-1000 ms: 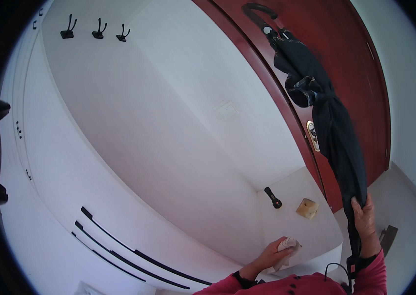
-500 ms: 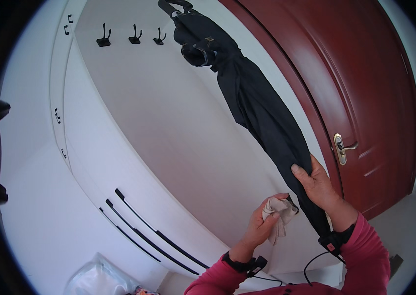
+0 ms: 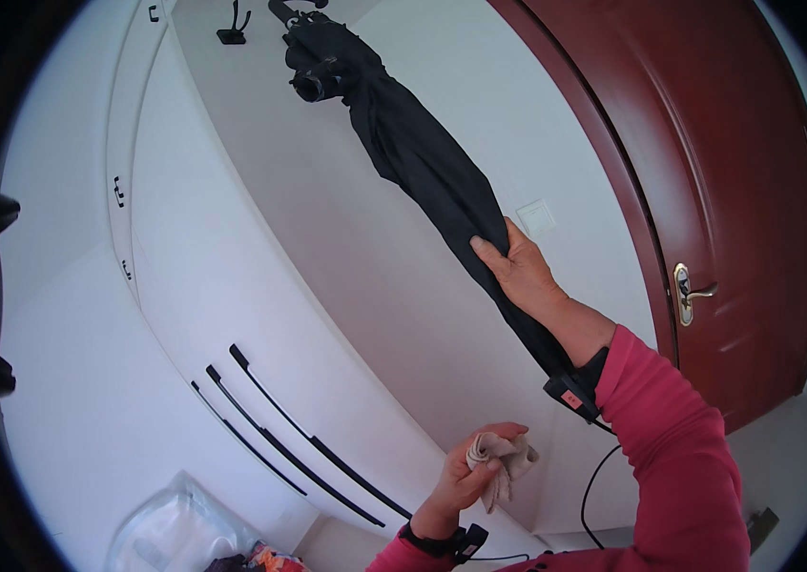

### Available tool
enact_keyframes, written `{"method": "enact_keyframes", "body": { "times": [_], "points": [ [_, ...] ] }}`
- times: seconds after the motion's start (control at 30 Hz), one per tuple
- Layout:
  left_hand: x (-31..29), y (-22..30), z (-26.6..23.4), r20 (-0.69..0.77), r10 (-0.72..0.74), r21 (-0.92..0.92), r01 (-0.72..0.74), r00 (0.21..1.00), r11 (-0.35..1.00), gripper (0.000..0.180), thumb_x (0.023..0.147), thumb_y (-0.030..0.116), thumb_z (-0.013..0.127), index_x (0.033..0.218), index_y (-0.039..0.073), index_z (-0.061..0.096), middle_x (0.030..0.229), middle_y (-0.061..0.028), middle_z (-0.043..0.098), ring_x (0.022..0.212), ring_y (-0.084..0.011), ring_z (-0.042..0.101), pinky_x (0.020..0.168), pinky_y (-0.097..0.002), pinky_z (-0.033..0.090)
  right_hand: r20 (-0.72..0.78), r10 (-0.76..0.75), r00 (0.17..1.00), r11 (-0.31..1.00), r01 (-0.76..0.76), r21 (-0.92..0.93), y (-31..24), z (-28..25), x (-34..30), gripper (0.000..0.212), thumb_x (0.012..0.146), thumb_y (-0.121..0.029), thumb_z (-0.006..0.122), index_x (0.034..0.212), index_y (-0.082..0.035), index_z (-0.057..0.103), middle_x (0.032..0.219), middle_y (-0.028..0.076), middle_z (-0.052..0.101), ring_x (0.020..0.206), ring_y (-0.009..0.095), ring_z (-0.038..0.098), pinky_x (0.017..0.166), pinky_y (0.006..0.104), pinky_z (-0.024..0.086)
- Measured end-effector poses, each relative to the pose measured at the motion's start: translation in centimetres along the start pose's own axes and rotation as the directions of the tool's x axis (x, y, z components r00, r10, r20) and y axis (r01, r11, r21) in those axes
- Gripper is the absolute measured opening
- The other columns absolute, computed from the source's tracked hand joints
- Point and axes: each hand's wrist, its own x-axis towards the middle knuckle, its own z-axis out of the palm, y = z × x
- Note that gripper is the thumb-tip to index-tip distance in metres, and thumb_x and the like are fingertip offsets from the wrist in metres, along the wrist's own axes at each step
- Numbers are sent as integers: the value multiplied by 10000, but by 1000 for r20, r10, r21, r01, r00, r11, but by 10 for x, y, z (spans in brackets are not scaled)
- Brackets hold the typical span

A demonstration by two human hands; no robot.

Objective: The person wipes the white walls and ceiling with a cloth, moving around the room to reach different areas. They also wipe a light switch and a small wooden block on the wall.

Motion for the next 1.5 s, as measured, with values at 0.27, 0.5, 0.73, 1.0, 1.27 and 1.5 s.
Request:
{"method": "enact_keyframes", "body": {
  "times": [0.27, 0.5, 0.73, 1.0, 1.27, 1.5],
  "points": [
    [-27, 2, 7, -164, -124, -18, 123, 979, 992, 320, 959, 13, 508, 1276, 17, 555, 1389, -136, 542, 1256, -218, 524, 1055, -347, 400, 14, 39, 999, 999, -39, 8, 54, 7, 32, 404, 993, -305, 619, 1275, -21, 568, 1055, 74, 673, 958, 122, 588, 887, 284, 481],
    [-31, -15, 12, -275, -154, -114, 127, 949, 985, 278, 975, 0, 490, 1245, 7, 553, 1381, -153, 537, 1226, -234, 547, 1040, -363, 423, 68, 86, 994, 996, -87, 11, 82, 2, 42, 417, 1006, -262, 605, 1328, -6, 544, 1120, 56, 653, 1019, 112, 563, 931, 273, 461],
    [-32, -29, 14, -348, -164, -135, 123, 923, 983, 267, 983, 6, 485, 1242, 5, 550, 1376, -166, 535, 1221, -242, 554, 1038, -366, 431, 82, 51, 995, 995, -58, 86, 117, 7, 43, 445, 980, -301, 625, 1298, 1, 547, 1102, 132, 673, 1006, 184, 612, 916, 314, 474],
    [-26, -30, 17, -418, -175, -20, 184, 892, 983, 266, 993, 85, 498, 1235, -7, 556, 1374, -215, 522, 1161, -311, 611, 971, -400, 497, 161, 20, 987, 1000, -16, -22, 159, 19, 47, 530, 948, -387, 643, 1282, 12, 542, 1113, 201, 675, 1042, 278, 640, 932, 365, 472],
    [-37, -29, 20, -447, -218, -28, 230, 867, 973, 274, 998, 84, 488, 1250, -2, 550, 1374, -210, 524, 1168, -302, 612, 906, -360, 544, 274, 197, 941, 979, -176, -99, 165, 21, 45, 658, 954, -378, 641, 1441, 6, 419, 1298, 199, 595, 1202, 263, 564, 1038, 346, 415],
    [-46, -31, 19, -430, -236, -143, 192, 871, 971, 264, 1001, 14, 470, 1255, -2, 541, 1383, -157, 531, 1183, -269, 597, 1018, -376, 456, 143, 59, 988, 991, -41, -124, 165, 29, 33, 878, 894, -413, 700, 1532, -41, 225, 1402, 257, 484, 1271, 347, 523, 1061, 385, 410]
  ]
}}
